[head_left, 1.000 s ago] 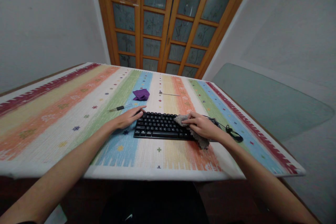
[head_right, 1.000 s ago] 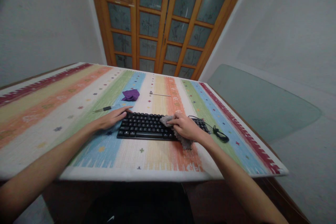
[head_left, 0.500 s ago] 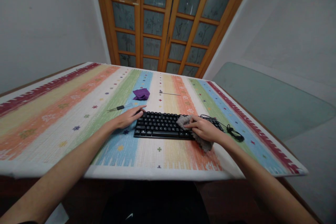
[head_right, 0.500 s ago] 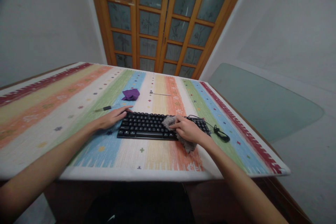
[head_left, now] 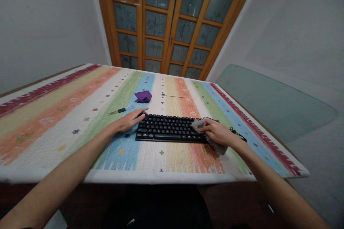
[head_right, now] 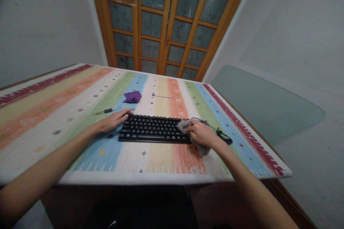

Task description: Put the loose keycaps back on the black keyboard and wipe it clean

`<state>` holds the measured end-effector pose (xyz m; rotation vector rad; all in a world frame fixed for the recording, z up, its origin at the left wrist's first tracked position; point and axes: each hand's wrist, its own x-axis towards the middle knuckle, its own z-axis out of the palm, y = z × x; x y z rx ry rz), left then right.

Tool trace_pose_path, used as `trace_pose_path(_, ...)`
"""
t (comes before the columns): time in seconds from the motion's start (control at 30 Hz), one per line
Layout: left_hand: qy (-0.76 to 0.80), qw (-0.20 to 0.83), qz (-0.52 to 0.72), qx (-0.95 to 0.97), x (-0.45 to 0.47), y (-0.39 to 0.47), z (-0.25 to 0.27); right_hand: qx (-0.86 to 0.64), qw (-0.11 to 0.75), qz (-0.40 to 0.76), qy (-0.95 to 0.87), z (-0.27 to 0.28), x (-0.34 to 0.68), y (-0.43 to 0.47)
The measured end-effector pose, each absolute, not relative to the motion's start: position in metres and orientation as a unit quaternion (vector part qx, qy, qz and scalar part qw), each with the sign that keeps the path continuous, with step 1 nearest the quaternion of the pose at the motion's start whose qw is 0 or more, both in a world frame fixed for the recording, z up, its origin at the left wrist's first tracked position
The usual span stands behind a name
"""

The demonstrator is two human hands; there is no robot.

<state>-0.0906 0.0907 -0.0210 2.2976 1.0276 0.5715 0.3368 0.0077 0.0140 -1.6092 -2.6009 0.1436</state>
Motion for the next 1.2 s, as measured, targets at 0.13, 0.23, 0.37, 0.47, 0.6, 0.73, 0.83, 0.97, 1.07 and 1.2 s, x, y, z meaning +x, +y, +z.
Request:
trace_pose_path(0.13,0.381,0.272,0.212,0.858,-0.091,0.091,-0.022,-0.535,0.043,0.046,-0.843,0.011,0.343,0.004)
trace_pose_path(0.23,0.386,0.269,0.208,0.857,-0.091,0.091,-0.021,-0.535,0.038,0.05,-0.843,0.012,0.343,0.002)
trace_pose_path(0.37,0.387,0.265,0.207,0.859,-0.09,0.09,-0.02,-0.536,0.054,0.041,-0.841,0.023,0.336,0.002)
trace_pose_path(0.47,0.388,0.269,0.208,0.857,-0.09,0.089,-0.019,-0.53,0.089,0.022,-0.843,0.035,0.323,0.004)
trace_pose_path(0.6,0.387,0.279,0.213,0.853,-0.09,0.089,-0.019,-0.497,0.131,0.021,-0.858,0.05,0.291,0.006)
trace_pose_path(0.73,0.378,0.289,0.221,0.852,-0.091,0.09,-0.02,-0.438,0.17,0.041,-0.882,0.054,0.247,0.009)
trace_pose_path(0.83,0.376,0.294,0.228,0.849,-0.091,0.09,-0.021,-0.406,0.181,0.038,-0.895,0.05,0.212,0.011)
trace_pose_path(0.97,0.384,0.297,0.231,0.843,-0.092,0.09,-0.022,-0.39,0.17,0.011,-0.905,0.043,0.17,0.017)
trace_pose_path(1.07,0.38,0.306,0.234,0.841,-0.092,0.09,-0.022,-0.398,0.166,-0.018,-0.902,0.039,0.145,0.02)
trace_pose_path(1.2,0.369,0.325,0.244,0.836,-0.091,0.091,-0.022,-0.367,0.151,-0.035,-0.917,0.031,0.12,0.023)
